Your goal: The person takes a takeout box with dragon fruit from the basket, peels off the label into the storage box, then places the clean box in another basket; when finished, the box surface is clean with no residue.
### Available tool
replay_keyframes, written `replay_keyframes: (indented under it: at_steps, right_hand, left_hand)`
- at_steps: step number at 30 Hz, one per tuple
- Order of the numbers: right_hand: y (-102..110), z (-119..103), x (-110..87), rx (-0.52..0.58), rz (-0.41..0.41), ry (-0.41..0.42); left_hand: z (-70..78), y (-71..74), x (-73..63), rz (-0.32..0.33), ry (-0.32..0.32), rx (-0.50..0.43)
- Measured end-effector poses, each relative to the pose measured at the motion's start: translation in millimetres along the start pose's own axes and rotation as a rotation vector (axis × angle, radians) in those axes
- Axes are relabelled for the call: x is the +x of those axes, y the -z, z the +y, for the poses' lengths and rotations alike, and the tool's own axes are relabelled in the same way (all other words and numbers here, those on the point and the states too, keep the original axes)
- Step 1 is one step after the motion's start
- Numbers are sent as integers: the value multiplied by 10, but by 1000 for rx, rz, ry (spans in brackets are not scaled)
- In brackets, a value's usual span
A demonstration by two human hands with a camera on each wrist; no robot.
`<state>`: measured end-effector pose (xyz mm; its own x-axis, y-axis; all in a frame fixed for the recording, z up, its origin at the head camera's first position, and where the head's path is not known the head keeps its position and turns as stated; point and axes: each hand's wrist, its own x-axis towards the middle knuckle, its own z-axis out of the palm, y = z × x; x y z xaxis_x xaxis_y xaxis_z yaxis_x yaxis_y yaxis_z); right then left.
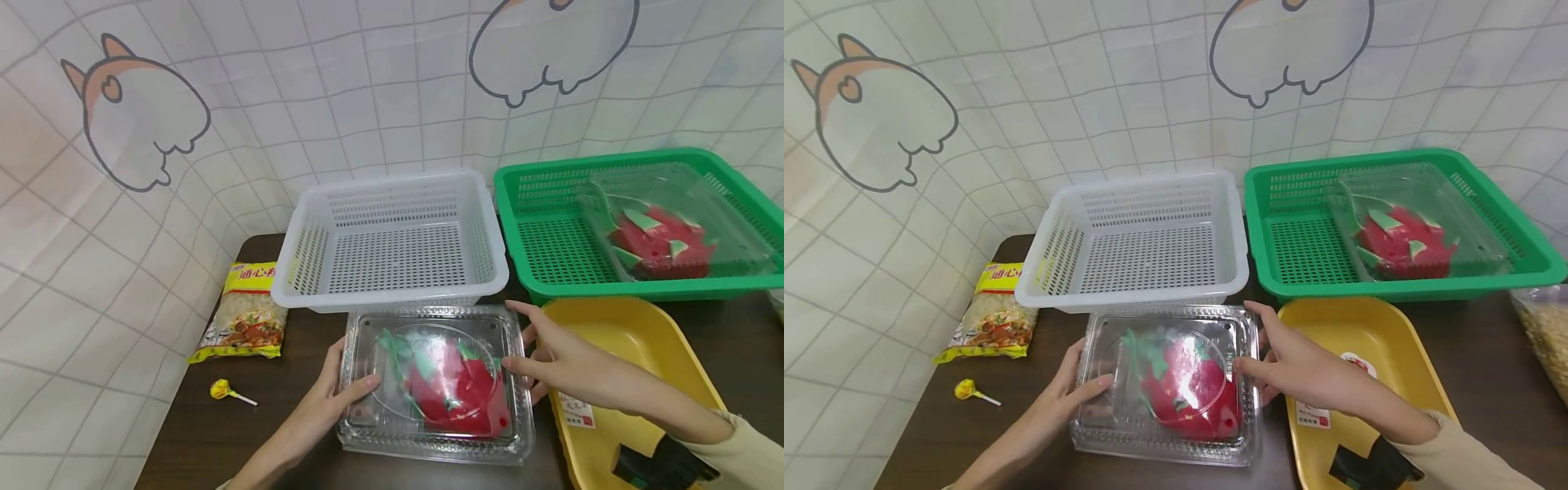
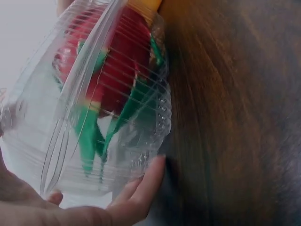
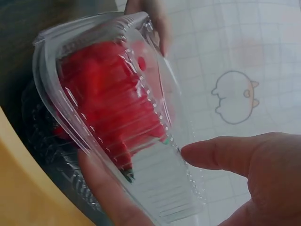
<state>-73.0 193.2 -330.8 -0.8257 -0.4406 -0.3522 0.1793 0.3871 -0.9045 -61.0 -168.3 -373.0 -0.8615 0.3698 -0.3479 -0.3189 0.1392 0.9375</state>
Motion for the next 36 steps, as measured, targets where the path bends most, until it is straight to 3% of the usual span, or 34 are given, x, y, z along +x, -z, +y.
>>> replay_keyframes:
  at_steps: [7, 10, 14, 18, 23, 25, 28, 32, 36]
  right_hand:
    - [78, 36, -189, 33, -82, -50]
    - [104, 33, -276, 95, -100, -29]
    - [141, 17, -354, 185, -119, 83]
    - [174, -23, -408, 182, -109, 208]
    - [198, -99, -444, 17, -5, 268]
    - [220, -132, -458, -117, 56, 285]
    - [237, -191, -474, -294, 122, 294]
    - [216, -241, -467, -381, 42, 365]
    - [196, -235, -436, -395, -85, 446]
  left_hand:
    - [-96, 0, -77, -143, 29, -181]
    - [-103, -27, -101, -145, 6, -191]
    - [-39, -92, -120, -108, -72, -201]
    - [37, -168, -142, -72, -232, -236]
    - [108, -204, -183, 0, -410, -187]
    - [129, -207, -184, 3, -455, -183]
    - [153, -223, -155, -44, -525, -186]
    - [205, -282, -101, -125, -572, -175]
    - [293, -333, -63, -198, -557, -146]
